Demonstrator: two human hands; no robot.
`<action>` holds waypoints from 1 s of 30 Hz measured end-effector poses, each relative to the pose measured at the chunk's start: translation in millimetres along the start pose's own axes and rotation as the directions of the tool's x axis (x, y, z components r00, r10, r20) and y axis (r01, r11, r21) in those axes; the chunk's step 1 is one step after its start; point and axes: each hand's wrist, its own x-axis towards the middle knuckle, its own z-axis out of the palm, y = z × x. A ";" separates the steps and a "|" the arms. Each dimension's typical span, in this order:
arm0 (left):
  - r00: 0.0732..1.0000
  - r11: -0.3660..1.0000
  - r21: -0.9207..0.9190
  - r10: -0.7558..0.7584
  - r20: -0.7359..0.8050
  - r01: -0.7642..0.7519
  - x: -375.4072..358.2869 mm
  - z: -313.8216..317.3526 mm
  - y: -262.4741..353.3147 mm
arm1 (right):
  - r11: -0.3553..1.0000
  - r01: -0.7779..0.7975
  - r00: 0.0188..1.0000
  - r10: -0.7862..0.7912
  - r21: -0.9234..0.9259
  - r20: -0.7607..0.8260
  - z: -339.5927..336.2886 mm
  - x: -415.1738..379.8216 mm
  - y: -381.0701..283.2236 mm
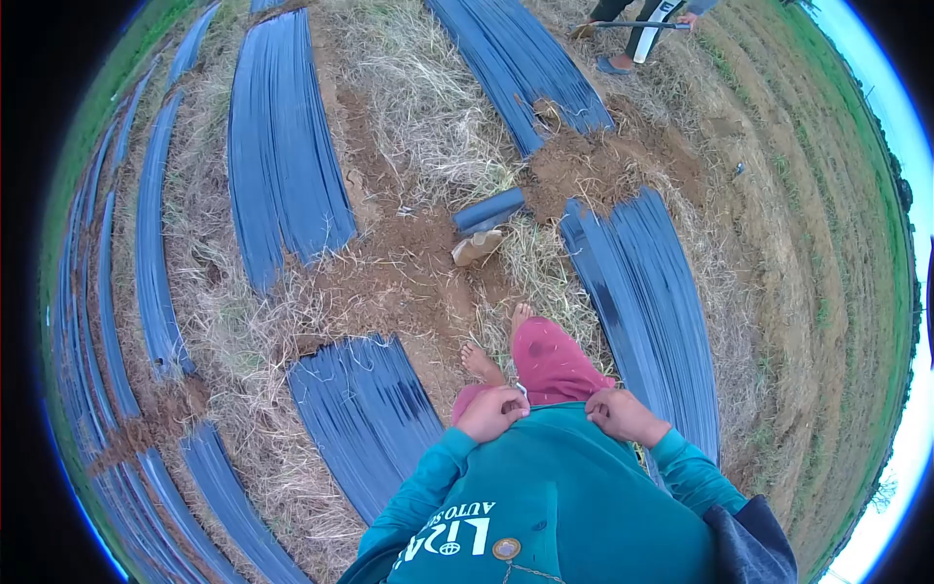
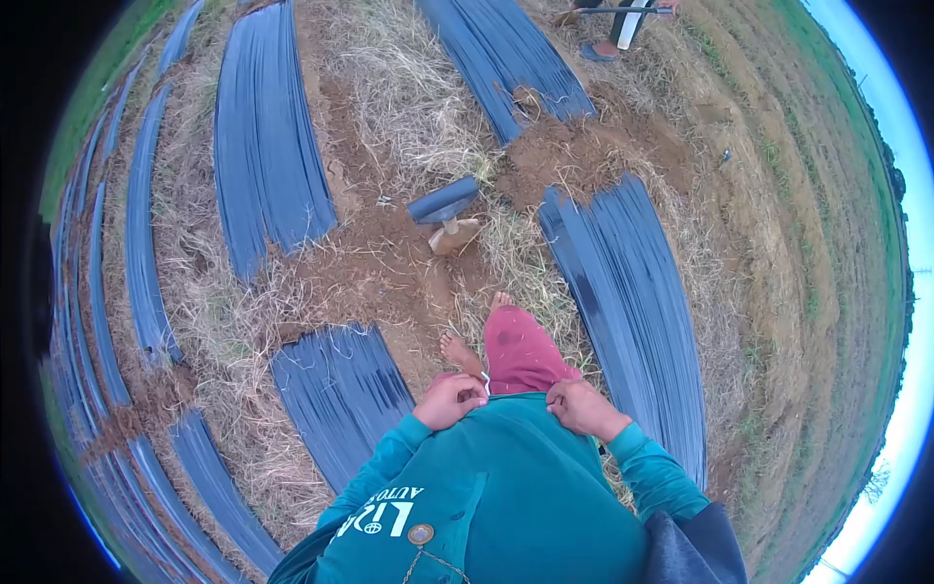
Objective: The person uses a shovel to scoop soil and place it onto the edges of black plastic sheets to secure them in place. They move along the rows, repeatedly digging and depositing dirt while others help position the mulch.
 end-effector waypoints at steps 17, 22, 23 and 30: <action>0.998 0.986 0.156 -0.068 0.013 0.065 21.0 -13.9 33.0 | 0.987 0.114 0.972 -0.088 -0.111 0.219 -66.1 37.6 25.7; 0.994 0.925 0.367 0.065 0.085 -0.092 90.5 -7.8 67.7 | 0.965 0.219 0.972 -0.202 -0.146 0.122 -101.7 34.1 51.9; 0.990 0.903 0.409 0.099 0.104 -0.133 101.7 -2.5 78.5 | 0.964 0.216 0.972 -0.197 -0.157 0.132 -107.1 35.2 59.0; 0.936 0.813 0.545 0.003 0.351 -0.207 189.2 34.8 147.7 | 0.895 0.350 0.932 -0.303 -0.276 0.199 -153.7 42.2 84.3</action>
